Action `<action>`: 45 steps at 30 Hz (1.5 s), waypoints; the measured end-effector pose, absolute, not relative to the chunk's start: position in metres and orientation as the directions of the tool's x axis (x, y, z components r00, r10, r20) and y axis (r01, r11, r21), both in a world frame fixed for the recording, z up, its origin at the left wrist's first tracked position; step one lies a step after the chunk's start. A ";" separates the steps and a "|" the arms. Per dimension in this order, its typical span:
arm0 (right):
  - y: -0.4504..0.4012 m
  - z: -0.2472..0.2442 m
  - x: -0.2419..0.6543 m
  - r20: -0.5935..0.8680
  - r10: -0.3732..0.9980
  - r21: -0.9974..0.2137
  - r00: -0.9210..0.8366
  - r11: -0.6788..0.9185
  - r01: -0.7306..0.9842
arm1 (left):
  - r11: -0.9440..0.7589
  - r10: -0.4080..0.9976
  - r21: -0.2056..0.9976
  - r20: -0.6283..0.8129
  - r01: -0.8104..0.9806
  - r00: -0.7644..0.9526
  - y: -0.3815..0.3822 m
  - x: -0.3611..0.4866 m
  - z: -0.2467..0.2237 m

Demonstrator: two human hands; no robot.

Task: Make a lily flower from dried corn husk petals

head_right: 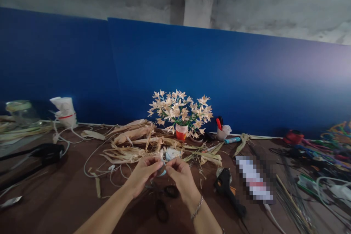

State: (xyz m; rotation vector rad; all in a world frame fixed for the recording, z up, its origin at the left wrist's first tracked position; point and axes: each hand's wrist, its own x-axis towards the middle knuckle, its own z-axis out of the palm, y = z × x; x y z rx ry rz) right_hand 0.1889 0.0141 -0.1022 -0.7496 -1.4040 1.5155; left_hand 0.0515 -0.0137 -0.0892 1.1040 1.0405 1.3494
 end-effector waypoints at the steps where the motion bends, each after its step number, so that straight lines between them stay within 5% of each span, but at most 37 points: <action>1: 0.015 -0.102 0.189 0.184 0.909 -0.979 -0.374 0.136 -0.150 | -0.044 0.999 0.980 0.039 -0.195 -0.025 -0.013 0.052 -0.090; 9: 0.007 -0.096 0.186 0.540 0.790 -0.735 -0.291 0.611 0.294 | 0.018 0.985 0.955 -0.068 -0.298 -0.160 -0.009 0.059 -0.103; 25: 0.004 -0.104 0.180 0.662 0.638 -0.396 -0.393 0.743 0.539 | 0.050 0.960 0.892 -0.167 -0.449 -0.224 -0.012 0.065 -0.104; 45: 0.001 -0.103 0.176 0.601 0.775 -0.660 -0.192 0.618 0.428 | -0.035 0.969 0.961 -0.034 -0.275 -0.243 -0.014 0.067 -0.099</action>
